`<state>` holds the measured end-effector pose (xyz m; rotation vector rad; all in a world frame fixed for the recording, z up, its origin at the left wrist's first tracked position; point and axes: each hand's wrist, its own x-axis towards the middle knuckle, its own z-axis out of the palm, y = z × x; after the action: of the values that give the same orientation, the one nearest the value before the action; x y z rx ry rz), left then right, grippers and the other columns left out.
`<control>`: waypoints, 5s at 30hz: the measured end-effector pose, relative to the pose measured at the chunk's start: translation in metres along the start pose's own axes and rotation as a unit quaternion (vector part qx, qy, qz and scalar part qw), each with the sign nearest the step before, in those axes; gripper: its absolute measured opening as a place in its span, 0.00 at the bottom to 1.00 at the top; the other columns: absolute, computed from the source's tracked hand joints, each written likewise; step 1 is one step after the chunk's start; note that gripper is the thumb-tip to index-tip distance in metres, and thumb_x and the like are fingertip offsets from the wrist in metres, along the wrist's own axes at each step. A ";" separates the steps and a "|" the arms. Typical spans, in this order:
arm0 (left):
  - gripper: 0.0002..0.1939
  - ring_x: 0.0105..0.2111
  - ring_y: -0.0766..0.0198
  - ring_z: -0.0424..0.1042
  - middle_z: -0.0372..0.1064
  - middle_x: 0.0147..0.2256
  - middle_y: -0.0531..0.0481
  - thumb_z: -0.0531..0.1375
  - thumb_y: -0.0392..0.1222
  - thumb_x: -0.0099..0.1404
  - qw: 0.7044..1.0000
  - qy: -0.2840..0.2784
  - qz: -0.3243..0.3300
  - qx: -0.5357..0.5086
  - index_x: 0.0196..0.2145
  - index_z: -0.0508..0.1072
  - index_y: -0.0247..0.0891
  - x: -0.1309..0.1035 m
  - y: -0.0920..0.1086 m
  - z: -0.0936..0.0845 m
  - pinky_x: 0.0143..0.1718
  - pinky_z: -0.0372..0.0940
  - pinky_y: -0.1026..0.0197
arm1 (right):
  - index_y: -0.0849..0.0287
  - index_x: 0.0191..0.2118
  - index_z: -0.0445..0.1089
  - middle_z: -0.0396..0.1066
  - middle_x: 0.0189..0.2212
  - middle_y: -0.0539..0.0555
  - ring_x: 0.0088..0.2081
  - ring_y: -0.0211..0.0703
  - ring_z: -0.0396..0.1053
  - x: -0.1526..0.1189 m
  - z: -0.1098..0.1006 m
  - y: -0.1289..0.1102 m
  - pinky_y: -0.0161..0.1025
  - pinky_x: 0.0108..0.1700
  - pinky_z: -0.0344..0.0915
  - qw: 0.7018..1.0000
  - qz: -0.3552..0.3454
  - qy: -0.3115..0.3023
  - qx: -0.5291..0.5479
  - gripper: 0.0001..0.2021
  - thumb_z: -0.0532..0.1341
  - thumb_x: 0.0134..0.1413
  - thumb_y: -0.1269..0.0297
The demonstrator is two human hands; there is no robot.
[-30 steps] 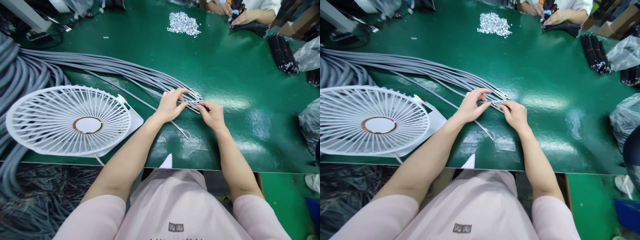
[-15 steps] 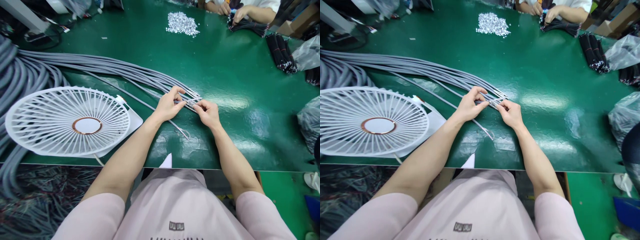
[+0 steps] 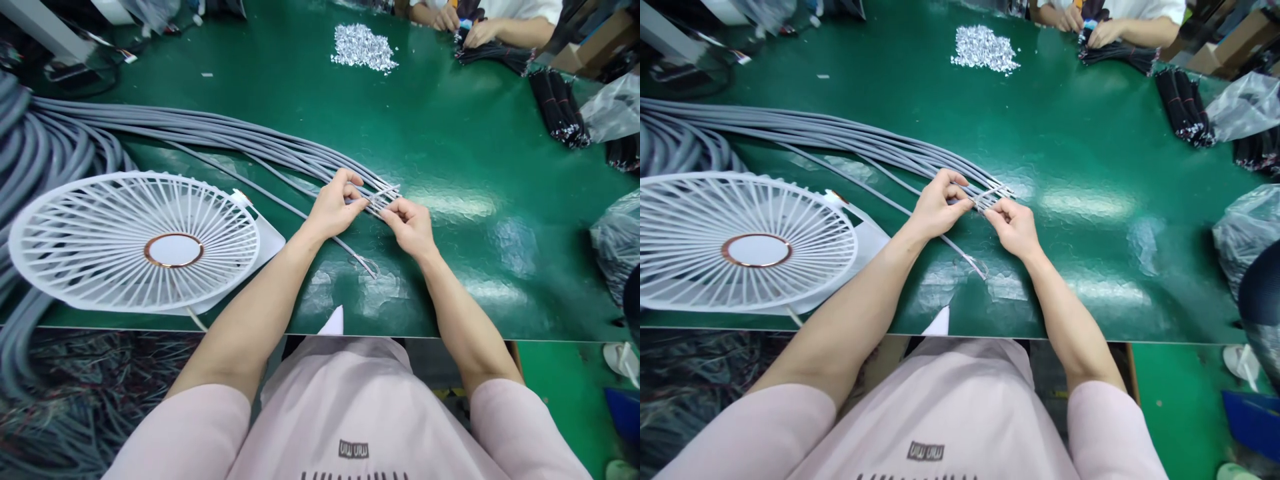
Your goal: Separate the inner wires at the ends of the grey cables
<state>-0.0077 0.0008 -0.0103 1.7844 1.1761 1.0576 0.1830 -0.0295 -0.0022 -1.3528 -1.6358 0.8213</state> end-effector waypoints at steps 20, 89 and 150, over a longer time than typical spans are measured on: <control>0.06 0.32 0.64 0.72 0.74 0.31 0.51 0.61 0.42 0.59 1.000 -0.015 -0.012 -0.001 0.34 0.72 0.38 0.001 0.001 -0.004 0.37 0.66 0.61 | 0.58 0.24 0.66 0.59 0.18 0.46 0.23 0.34 0.55 -0.005 -0.019 0.000 0.36 0.27 0.52 1.000 -0.008 0.021 -0.014 0.11 0.62 0.55 0.60; 0.10 0.36 0.60 0.78 0.80 0.33 0.51 0.61 0.40 0.61 0.999 0.039 -0.021 0.010 0.40 0.78 0.39 0.000 -0.001 0.008 0.43 0.70 0.59 | 0.59 0.33 0.72 0.58 0.14 0.43 0.18 0.32 0.54 0.005 0.022 0.008 0.33 0.23 0.51 0.995 0.051 0.019 0.086 0.17 0.59 0.62 0.50; 0.14 0.34 0.64 0.71 0.75 0.32 0.51 0.52 0.46 0.68 0.996 0.054 -0.031 0.057 0.32 0.72 0.38 0.006 0.004 -0.005 0.39 0.63 0.63 | 0.56 0.35 0.73 0.65 0.20 0.47 0.24 0.38 0.62 -0.001 0.027 -0.002 0.38 0.33 0.61 1.000 -0.023 -0.007 0.011 0.10 0.56 0.62 0.61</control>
<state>-0.0092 0.0061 -0.0038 1.7823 1.3744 1.0816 0.1581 -0.0300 -0.0121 -1.2924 -1.6585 0.8204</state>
